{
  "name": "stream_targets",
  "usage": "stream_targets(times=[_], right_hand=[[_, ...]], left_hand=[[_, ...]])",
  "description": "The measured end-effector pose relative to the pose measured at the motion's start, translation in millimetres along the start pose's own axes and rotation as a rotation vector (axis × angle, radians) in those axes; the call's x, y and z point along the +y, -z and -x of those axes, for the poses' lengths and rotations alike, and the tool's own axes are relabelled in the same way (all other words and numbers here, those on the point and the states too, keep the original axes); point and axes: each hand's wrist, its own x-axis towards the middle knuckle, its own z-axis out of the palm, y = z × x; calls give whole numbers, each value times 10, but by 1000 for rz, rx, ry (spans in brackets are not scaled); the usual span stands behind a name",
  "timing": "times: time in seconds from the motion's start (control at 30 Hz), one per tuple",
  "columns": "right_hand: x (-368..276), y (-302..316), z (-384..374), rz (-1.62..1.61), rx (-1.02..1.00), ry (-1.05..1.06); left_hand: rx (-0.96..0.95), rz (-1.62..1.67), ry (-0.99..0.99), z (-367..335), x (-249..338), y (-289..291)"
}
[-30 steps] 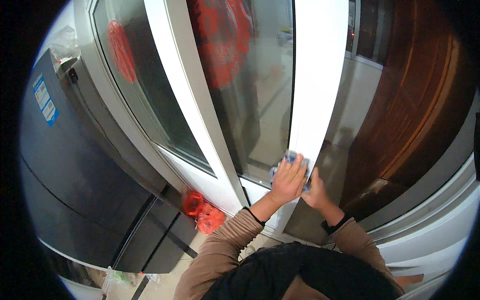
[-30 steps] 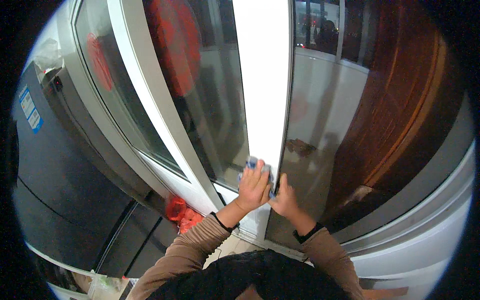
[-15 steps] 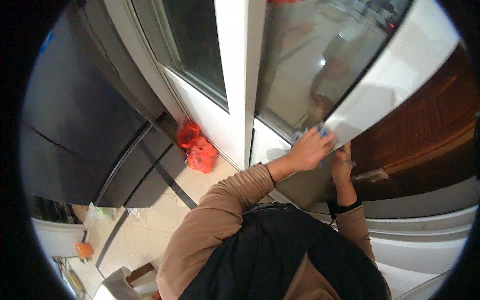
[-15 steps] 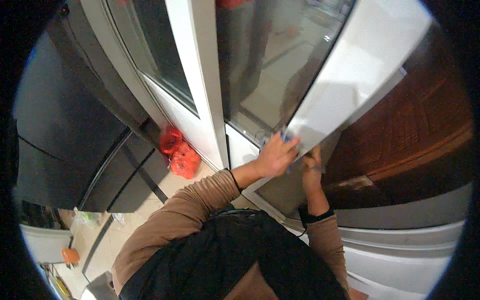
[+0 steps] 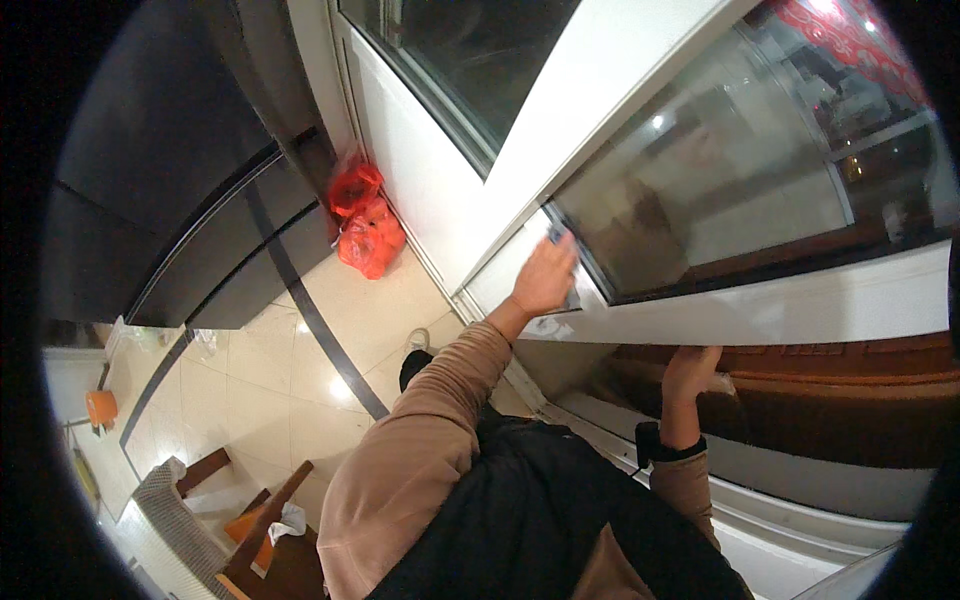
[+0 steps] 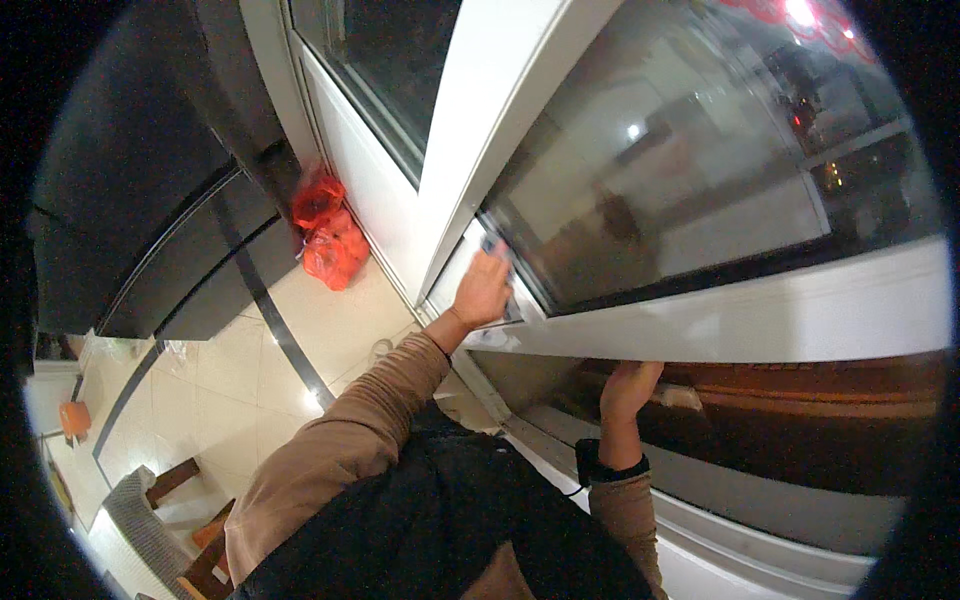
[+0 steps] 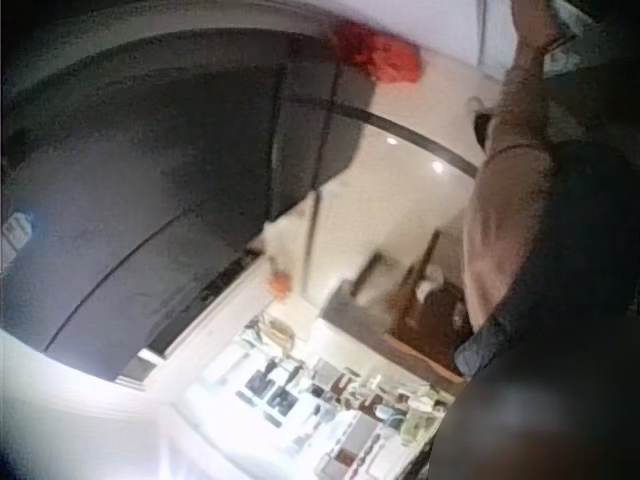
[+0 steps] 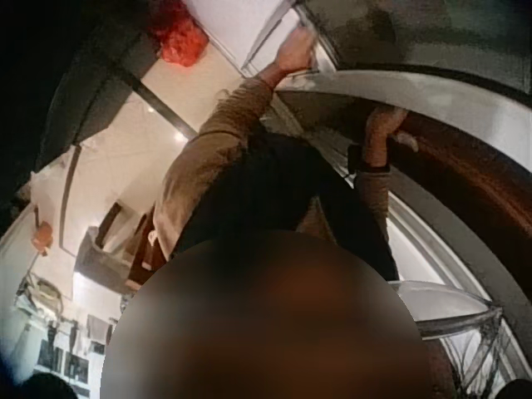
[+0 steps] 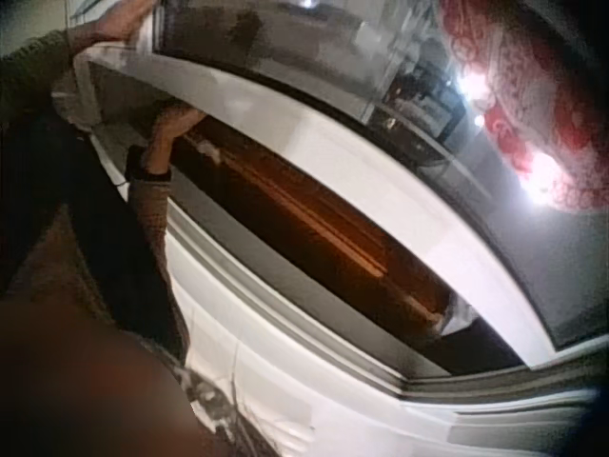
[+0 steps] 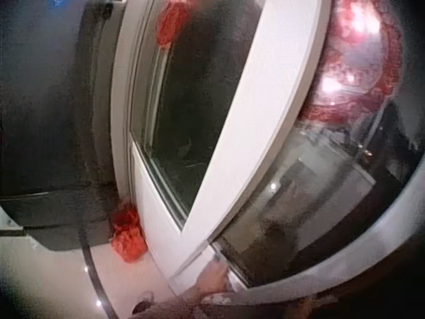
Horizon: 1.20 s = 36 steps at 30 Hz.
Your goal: The person wipes the white window frame and glass with a cloth, moving along the vertical and horizontal edges and across the glass surface. The person uses both hands to hold the frame and wipe different sections, including the lower panel and the area near a red plastic bag on the floor.
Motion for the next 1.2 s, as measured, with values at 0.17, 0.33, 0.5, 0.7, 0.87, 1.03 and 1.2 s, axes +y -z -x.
stream_targets(times=[0.17,0.33,0.5,0.7,0.87,1.03,1.2], right_hand=[[45,-11,2,26,-4,50],[84,-33,-32,26,-92,109],[53,-43,-30,-27,-105,94],[18,-87,2,-28,46,81],[-10,-113,31,24,-14,70],[-18,-154,64,93,56,97],[-38,-179,101,156,8,161]], left_hand=[[564,156,119,-173,79,-39],[333,421,15,130,241,379],[748,228,-80,-81,216,936],[819,103,43,-445,-132,649],[486,227,559,267,-577,154],[502,377,669,363,-650,8],[668,157,293,-47,-161,450]])
